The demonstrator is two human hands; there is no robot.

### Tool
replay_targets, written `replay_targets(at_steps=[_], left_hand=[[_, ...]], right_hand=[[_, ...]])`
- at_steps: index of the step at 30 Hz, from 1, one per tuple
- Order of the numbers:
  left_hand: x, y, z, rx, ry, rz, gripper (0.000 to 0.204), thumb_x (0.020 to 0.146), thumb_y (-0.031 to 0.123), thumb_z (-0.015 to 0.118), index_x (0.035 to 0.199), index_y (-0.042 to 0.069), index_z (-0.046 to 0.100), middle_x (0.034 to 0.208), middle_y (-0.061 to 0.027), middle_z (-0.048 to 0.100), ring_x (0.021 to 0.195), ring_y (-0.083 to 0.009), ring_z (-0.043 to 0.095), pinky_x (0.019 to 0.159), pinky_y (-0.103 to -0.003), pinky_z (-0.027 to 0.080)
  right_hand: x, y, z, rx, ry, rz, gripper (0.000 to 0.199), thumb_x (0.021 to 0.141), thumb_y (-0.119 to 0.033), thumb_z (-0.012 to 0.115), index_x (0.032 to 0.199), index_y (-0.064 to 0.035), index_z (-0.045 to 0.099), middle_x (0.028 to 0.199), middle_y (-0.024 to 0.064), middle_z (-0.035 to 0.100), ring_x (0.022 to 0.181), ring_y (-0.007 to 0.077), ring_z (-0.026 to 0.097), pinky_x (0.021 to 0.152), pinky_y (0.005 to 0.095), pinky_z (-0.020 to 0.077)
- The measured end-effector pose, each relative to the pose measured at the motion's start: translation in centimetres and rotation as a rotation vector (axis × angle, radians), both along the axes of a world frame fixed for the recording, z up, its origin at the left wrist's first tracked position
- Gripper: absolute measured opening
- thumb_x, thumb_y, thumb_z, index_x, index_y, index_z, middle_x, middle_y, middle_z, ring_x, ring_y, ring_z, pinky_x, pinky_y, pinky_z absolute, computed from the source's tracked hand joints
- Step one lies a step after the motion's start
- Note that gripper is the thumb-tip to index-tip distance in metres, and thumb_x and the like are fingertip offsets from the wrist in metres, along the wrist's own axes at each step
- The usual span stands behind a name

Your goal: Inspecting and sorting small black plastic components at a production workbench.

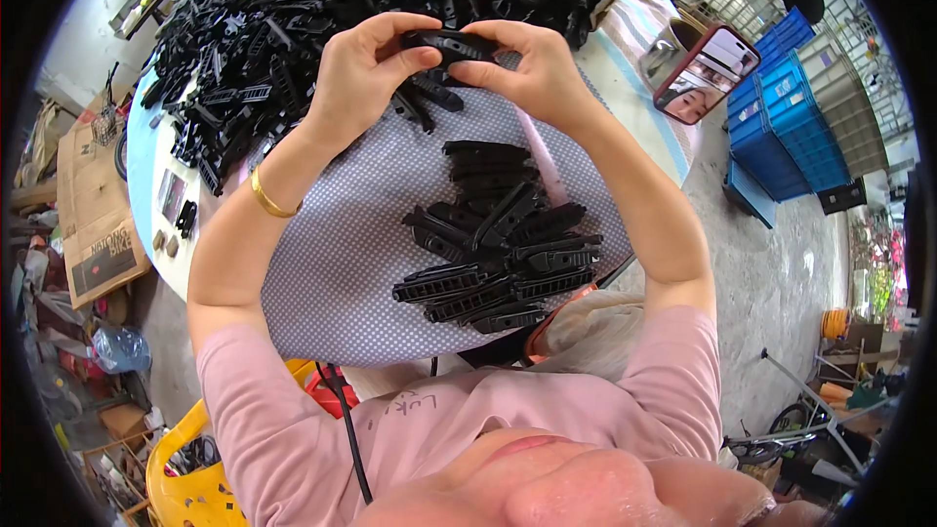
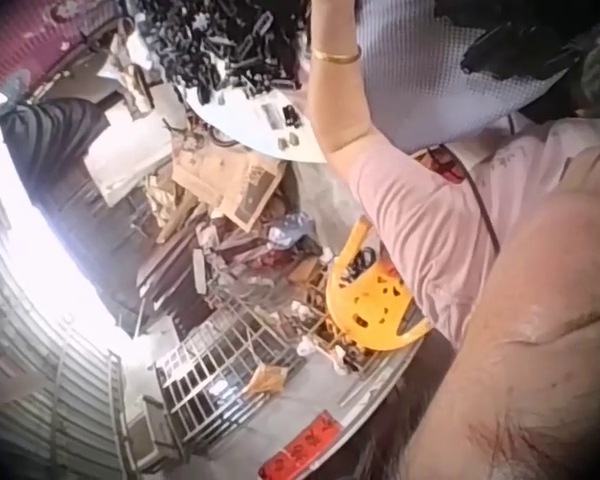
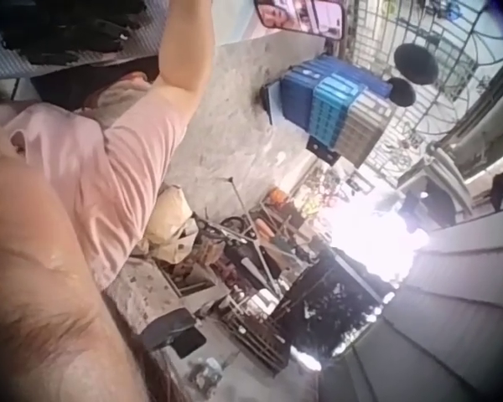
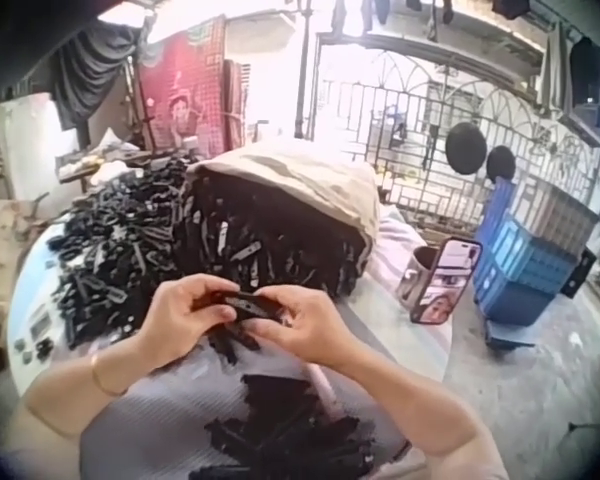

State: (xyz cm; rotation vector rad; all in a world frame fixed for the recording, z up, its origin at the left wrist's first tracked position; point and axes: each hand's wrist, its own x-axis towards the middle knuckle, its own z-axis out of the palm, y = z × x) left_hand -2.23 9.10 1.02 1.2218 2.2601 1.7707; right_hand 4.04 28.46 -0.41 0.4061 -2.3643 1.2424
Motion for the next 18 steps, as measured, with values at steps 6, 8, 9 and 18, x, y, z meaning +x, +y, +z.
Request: replay_targets(at_steps=[6, 8, 9, 18], left_hand=[[-0.2, -0.4, 0.3, 0.016, -0.092, -0.059, 0.029, 0.081, 0.008, 0.068, 0.108, 0.000, 0.061, 0.087, -0.0016, 0.064, 0.078, -0.0053, 0.057, 0.073, -0.017, 0.046], [-1.2, -0.7, 0.9, -0.089, -0.164, -0.152, 0.038, 0.078, 0.013, 0.071, 0.112, 0.001, 0.059, 0.094, -0.0042, 0.063, 0.086, -0.0089, 0.057, 0.077, -0.020, 0.047], [-1.4, -0.8, 0.7, -0.087, -0.163, -0.150, 0.038, 0.078, 0.013, 0.071, 0.112, 0.001, 0.059, 0.094, -0.0042, 0.063, 0.086, -0.0089, 0.057, 0.077, -0.020, 0.047], [-1.5, -1.6, 0.0, -0.631, 0.528, -0.246, 0.037, 0.061, 0.003, 0.073, 0.096, 0.002, 0.061, 0.096, -0.0082, 0.058, 0.097, -0.0263, 0.051, 0.088, -0.033, 0.042]], right_hand=[[0.2, -0.2, 0.3, -0.101, -0.090, 0.025, 0.031, 0.076, -0.016, 0.073, 0.099, 0.0016, 0.066, 0.082, 0.0049, 0.067, 0.075, 0.0085, 0.060, 0.069, 0.0220, 0.0473], [-0.1, 0.4, 0.3, -0.072, -0.124, 0.041, 0.029, 0.076, -0.016, 0.073, 0.098, 0.0016, 0.067, 0.081, 0.0041, 0.067, 0.074, 0.0076, 0.059, 0.065, 0.0202, 0.0456], [-0.2, 0.7, 0.5, -0.070, -0.123, 0.044, 0.029, 0.076, -0.016, 0.073, 0.098, 0.0016, 0.067, 0.081, 0.0041, 0.067, 0.074, 0.0076, 0.059, 0.065, 0.0202, 0.0456], [0.1, 3.4, 1.5, 0.400, -0.603, 0.415, 0.036, 0.076, -0.030, 0.071, 0.097, -0.0007, 0.068, 0.081, 0.0091, 0.068, 0.071, 0.0135, 0.061, 0.066, 0.0264, 0.0477]])
